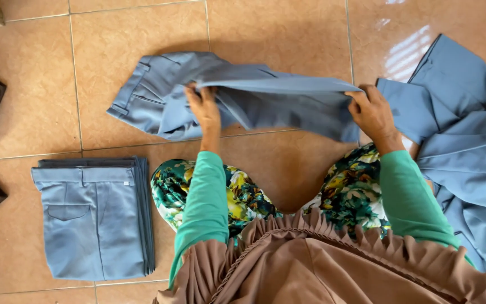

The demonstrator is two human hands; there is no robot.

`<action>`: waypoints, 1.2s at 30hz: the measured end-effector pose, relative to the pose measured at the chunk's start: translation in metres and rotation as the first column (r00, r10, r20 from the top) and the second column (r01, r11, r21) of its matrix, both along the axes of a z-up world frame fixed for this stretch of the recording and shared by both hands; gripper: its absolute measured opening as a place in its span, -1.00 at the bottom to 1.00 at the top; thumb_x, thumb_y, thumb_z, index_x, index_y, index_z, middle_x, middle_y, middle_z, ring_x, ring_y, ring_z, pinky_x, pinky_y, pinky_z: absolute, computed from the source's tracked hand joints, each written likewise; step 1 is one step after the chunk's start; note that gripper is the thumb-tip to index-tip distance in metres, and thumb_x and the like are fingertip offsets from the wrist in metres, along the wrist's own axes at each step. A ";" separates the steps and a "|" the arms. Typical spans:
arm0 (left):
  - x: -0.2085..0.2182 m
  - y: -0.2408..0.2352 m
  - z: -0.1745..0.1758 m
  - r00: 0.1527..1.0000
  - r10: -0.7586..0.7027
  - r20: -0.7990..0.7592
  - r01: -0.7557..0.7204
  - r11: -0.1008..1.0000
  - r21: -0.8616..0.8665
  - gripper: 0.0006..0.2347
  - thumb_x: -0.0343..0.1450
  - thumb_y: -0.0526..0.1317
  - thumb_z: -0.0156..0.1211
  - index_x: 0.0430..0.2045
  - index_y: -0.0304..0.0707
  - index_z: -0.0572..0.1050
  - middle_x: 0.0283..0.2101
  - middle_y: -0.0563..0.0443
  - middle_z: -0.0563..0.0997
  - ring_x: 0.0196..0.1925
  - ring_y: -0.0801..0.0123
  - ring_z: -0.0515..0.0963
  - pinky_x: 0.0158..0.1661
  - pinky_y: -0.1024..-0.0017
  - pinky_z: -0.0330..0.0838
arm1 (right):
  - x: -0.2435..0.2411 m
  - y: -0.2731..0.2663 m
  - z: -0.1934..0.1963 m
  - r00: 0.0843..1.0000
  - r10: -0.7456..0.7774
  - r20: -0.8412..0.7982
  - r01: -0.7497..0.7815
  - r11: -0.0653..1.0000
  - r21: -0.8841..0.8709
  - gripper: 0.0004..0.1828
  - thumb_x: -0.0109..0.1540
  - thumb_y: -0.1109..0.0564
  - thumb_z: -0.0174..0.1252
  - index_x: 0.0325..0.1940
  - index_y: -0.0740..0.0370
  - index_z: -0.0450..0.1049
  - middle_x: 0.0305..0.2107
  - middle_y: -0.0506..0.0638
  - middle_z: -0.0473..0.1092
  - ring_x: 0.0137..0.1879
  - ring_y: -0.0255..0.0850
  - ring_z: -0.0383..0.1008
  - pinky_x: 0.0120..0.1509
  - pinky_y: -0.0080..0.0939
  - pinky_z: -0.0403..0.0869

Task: The person sits on a tiled floor and folds multiple pairs of grey trousers by hand. They smooth the fabric, fold the legs together, and then fold the garment into a compact rectangle before stacking it with previously folded pairs.

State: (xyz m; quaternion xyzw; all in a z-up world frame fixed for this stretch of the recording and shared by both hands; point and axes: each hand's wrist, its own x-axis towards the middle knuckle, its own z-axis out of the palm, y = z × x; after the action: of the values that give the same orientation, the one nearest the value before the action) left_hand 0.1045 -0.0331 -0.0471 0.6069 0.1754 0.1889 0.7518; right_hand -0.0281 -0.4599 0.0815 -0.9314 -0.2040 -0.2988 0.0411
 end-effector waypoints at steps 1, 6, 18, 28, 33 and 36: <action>-0.001 0.014 0.021 1.000 0.001 0.000 -0.001 1.000 0.000 -0.87 0.54 -0.23 0.05 -0.15 -0.25 0.29 -0.05 -0.34 0.40 -0.04 0.03 0.53 0.01 0.14 0.62 | 0.005 0.012 0.010 1.000 0.001 0.000 -0.001 1.000 0.000 -0.78 0.26 0.28 0.17 -0.03 0.11 0.51 -0.22 0.06 0.35 -0.25 -0.02 0.52 -0.17 -0.13 0.55; -0.029 0.091 0.084 0.941 0.191 0.281 -0.328 0.725 0.605 -0.88 0.47 -0.32 0.00 -0.15 -0.15 0.33 -0.20 -0.18 0.34 -0.08 0.02 0.41 0.11 0.23 0.30 | 0.014 0.093 0.038 0.949 0.282 0.138 -0.280 0.959 -0.036 -0.77 0.35 0.26 0.00 -0.17 -0.05 0.50 -0.16 0.12 0.36 -0.13 0.06 0.41 -0.08 -0.02 0.39; -0.104 0.175 -0.024 0.503 0.225 -0.834 0.836 0.117 0.536 -0.90 0.40 -0.17 0.14 -0.37 -0.05 0.61 -0.26 -0.08 0.64 -0.23 -0.11 0.70 -0.33 -0.01 0.52 | -0.041 0.088 -0.112 0.877 -0.071 -0.475 -0.077 0.956 -0.284 -0.82 0.17 0.18 0.21 -0.35 -0.19 0.50 -0.15 -0.18 0.36 -0.01 -0.10 0.38 -0.04 -0.12 0.41; -0.013 0.023 0.100 0.979 -0.036 -0.201 0.201 -0.002 0.979 -0.84 0.39 -0.05 0.32 -0.21 0.12 0.62 -0.11 0.04 0.61 -0.02 0.01 0.60 -0.04 -0.01 0.47 | -0.002 -0.015 -0.112 0.696 -0.280 -0.661 0.523 0.829 0.199 -0.71 0.26 0.11 0.15 -0.06 -0.30 0.64 -0.24 -0.09 0.53 -0.09 -0.02 0.59 0.05 0.01 0.53; 0.046 -0.003 0.029 0.974 -0.205 -0.097 0.014 -0.375 0.927 -0.48 0.29 -0.01 0.46 0.14 -0.05 0.50 0.26 -0.15 0.50 0.47 -0.10 0.16 0.36 -0.41 -0.31 | 0.019 -0.023 -0.171 0.629 -0.387 -0.674 0.704 0.651 0.284 -0.54 0.30 -0.22 0.24 0.23 -0.08 0.54 -0.24 0.13 0.55 -0.08 0.17 0.57 0.03 0.25 0.47; 0.062 -0.002 0.000 0.976 -0.215 -0.016 -0.075 -0.406 0.911 -0.44 0.16 0.05 0.56 0.02 -0.02 0.48 0.02 -0.10 0.52 0.33 0.03 0.36 0.39 -0.46 -0.29 | 0.016 0.002 -0.138 0.425 -0.400 -0.812 0.796 0.592 0.125 -0.41 0.30 -0.35 0.18 0.35 -0.17 0.40 0.00 0.00 0.37 0.15 0.06 0.38 0.19 0.19 0.36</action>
State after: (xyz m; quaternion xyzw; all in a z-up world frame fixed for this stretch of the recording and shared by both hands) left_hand 0.1668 -0.0347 -0.0470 0.9500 -0.1685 0.2518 -0.0754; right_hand -0.0120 -0.4583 -0.0568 -0.9297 0.2749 0.0517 0.2396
